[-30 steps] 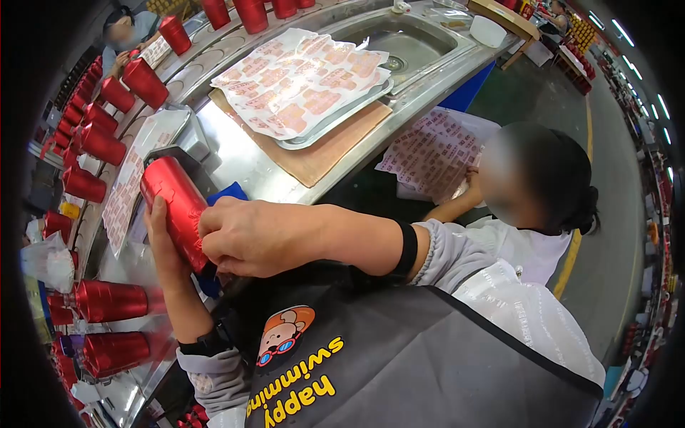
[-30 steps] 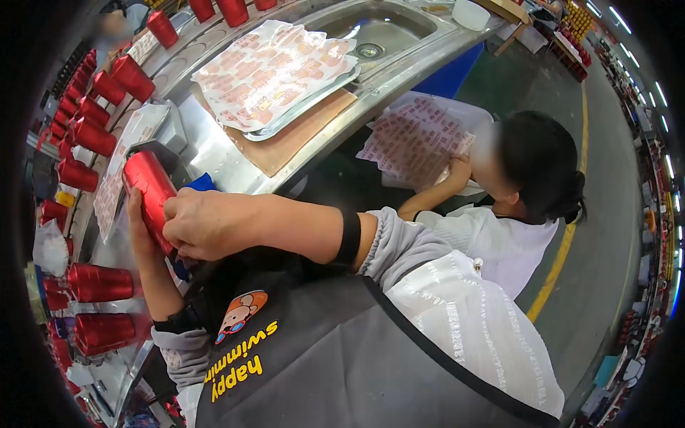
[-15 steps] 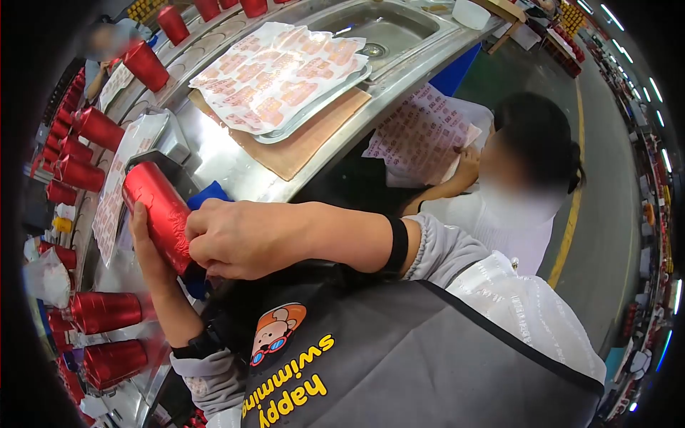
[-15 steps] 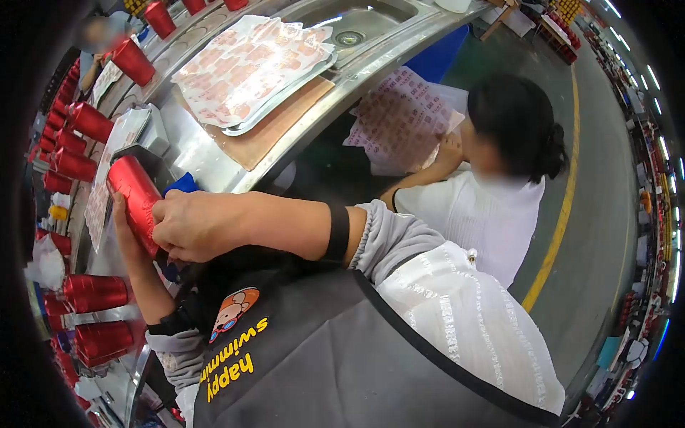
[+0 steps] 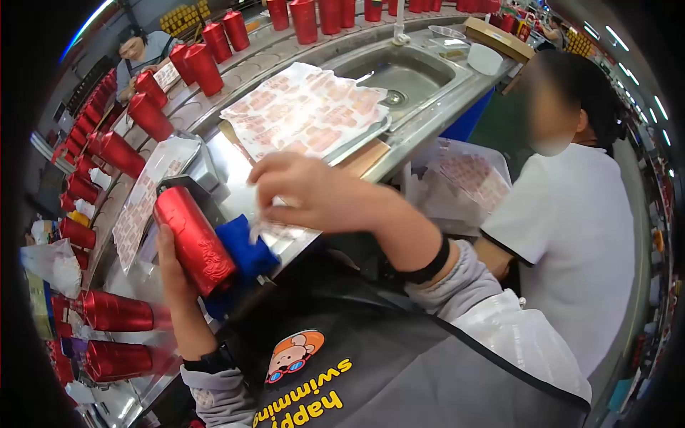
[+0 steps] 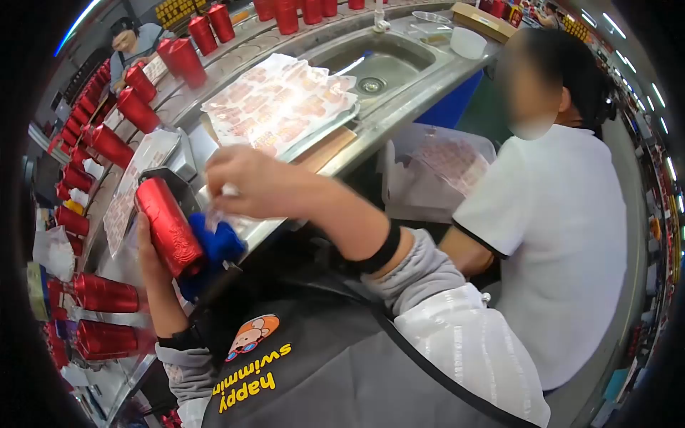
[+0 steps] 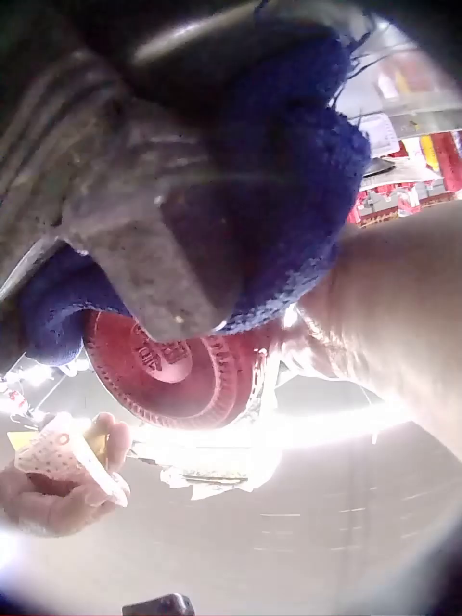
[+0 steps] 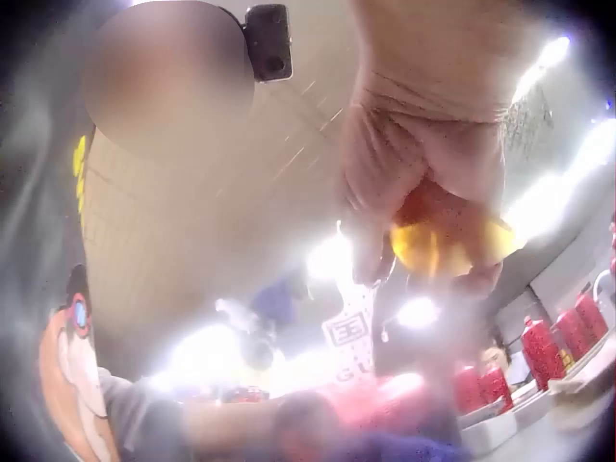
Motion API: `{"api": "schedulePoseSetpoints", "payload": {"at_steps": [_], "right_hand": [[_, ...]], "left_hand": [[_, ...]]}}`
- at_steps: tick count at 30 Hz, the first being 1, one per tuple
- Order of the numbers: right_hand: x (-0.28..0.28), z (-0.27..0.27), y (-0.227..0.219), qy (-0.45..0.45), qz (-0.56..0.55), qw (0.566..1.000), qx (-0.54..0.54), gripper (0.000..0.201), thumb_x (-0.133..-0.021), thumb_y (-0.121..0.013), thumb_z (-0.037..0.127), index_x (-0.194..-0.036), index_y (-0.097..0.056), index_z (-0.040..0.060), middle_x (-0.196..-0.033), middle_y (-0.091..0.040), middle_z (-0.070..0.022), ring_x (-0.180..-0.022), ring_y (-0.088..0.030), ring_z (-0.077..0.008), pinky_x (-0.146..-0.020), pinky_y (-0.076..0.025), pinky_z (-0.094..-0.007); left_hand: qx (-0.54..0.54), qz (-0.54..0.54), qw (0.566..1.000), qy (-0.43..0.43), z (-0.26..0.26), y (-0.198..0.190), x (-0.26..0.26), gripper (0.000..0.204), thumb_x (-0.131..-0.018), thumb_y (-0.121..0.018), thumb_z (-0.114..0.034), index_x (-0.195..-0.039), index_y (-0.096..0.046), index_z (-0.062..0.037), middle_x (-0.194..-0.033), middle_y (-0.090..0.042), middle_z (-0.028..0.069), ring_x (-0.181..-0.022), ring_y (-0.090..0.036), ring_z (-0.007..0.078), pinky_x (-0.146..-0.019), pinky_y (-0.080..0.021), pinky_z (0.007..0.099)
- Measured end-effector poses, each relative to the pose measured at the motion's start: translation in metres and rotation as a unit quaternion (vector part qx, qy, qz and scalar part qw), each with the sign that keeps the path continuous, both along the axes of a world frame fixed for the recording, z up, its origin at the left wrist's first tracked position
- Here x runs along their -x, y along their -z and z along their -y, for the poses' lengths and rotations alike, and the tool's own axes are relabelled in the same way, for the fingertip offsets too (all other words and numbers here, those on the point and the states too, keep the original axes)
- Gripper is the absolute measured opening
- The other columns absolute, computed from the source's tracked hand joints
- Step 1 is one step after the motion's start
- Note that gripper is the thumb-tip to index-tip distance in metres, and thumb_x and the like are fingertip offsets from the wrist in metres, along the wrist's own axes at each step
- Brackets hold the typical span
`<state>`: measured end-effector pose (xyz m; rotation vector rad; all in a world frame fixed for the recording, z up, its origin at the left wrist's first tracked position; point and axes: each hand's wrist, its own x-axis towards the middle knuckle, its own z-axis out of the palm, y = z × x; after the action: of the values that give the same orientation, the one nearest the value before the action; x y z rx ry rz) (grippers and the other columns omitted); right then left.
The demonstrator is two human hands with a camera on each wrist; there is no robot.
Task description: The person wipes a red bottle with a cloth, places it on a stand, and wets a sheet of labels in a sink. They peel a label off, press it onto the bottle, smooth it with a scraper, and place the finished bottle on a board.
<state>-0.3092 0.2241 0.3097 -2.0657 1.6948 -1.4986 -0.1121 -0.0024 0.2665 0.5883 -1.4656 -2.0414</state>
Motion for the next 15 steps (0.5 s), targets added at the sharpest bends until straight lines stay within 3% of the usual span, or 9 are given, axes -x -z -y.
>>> {"api": "schedulePoseSetpoints", "payload": {"at_steps": [3,5,6,7,8,10,12,15], "right_hand": [[0.06,-0.019,-0.015,0.094,0.012,0.995,-0.043,0.01,-0.087,-0.065,0.013,-0.087,-0.063,0.0027,-0.112,-0.061,-0.0116,-0.089,-0.059,-0.0142,-0.073,-0.049,-0.0247],[0.107,-0.027,-0.016,0.124,0.196,0.97,-0.077,0.014,-0.091,-0.062,0.017,-0.096,-0.065,0.0037,-0.117,-0.062,-0.0044,-0.087,-0.057,-0.0067,-0.07,-0.048,-0.0218],[0.139,-0.032,-0.018,0.182,0.227,0.947,-0.134,0.015,-0.09,-0.064,0.019,-0.095,-0.065,0.0054,-0.114,-0.064,-0.0036,-0.083,-0.056,-0.0046,-0.067,-0.047,-0.0202],[0.165,-0.034,-0.012,0.233,0.248,0.933,-0.119,0.013,-0.09,-0.064,0.02,-0.093,-0.065,0.0075,-0.1,-0.066,-0.0004,-0.076,-0.055,-0.0041,-0.063,-0.046,-0.0188],[0.204,-0.04,0.0,0.224,0.305,0.918,-0.118,0.013,-0.088,-0.066,0.022,-0.09,-0.063,0.0097,-0.085,-0.061,0.0039,-0.068,-0.054,-0.0049,-0.058,-0.045,-0.021],[0.257,-0.051,0.024,0.362,0.298,0.86,-0.203,0.016,-0.086,-0.067,0.027,-0.089,-0.062,0.0121,-0.077,-0.055,0.0053,-0.062,-0.053,-0.0066,-0.051,-0.044,-0.0252],[0.325,-0.063,0.085,0.442,0.294,0.813,-0.237,0.018,-0.083,-0.067,0.029,-0.085,-0.061,0.0124,-0.072,-0.055,0.003,-0.057,-0.052,-0.0093,-0.045,-0.042,-0.0292],[0.357,-0.064,0.115,0.508,0.075,0.767,-0.384,0.018,-0.08,-0.067,0.027,-0.081,-0.063,0.0097,-0.07,-0.059,-0.0031,-0.059,-0.056,-0.0149,-0.047,-0.044,-0.0337]], "left_hand": [[0.032,-0.004,0.999,-0.036,-0.006,-0.003,0.002,0.053,-0.096,-0.05,-0.043,-0.132,-0.039,-0.0053,-0.11,-0.057,0.0155,-0.089,-0.064,0.0246,-0.075,-0.056,0.0369],[0.044,0.001,0.998,-0.055,0.005,0.006,-0.002,0.056,-0.096,-0.051,-0.043,-0.136,-0.035,-0.0058,-0.112,-0.055,0.0151,-0.091,-0.063,0.0246,-0.076,-0.055,0.0375],[0.049,0.005,0.997,-0.062,0.01,0.012,-0.003,0.058,-0.096,-0.051,-0.042,-0.137,-0.033,-0.006,-0.114,-0.055,0.0148,-0.093,-0.062,0.0246,-0.077,-0.055,0.0377],[0.046,0.004,0.997,-0.066,0.01,0.014,-0.003,0.058,-0.096,-0.051,-0.042,-0.138,-0.032,-0.006,-0.115,-0.054,0.0145,-0.093,-0.062,0.0245,-0.077,-0.055,0.0374],[0.041,0.0,0.997,-0.07,0.005,0.012,-0.002,0.059,-0.096,-0.051,-0.042,-0.139,-0.031,-0.0059,-0.117,-0.053,0.0141,-0.094,-0.061,0.0244,-0.078,-0.055,0.0371],[0.042,0.011,0.997,-0.07,0.004,0.012,-0.004,0.062,-0.096,-0.051,-0.043,-0.141,-0.031,-0.0056,-0.122,-0.051,0.0137,-0.096,-0.06,0.0232,-0.081,-0.053,0.0347],[0.073,0.025,0.994,-0.082,0.006,0.016,-0.005,0.063,-0.096,-0.05,-0.045,-0.141,-0.031,-0.0053,-0.123,-0.05,0.0132,-0.099,-0.059,0.0224,-0.084,-0.051,0.0339],[0.083,0.045,0.992,-0.085,0.006,0.015,-0.008,0.066,-0.095,-0.049,-0.047,-0.142,-0.031,-0.0046,-0.125,-0.05,0.0126,-0.105,-0.056,0.0212,-0.089,-0.047,0.0336]]}}
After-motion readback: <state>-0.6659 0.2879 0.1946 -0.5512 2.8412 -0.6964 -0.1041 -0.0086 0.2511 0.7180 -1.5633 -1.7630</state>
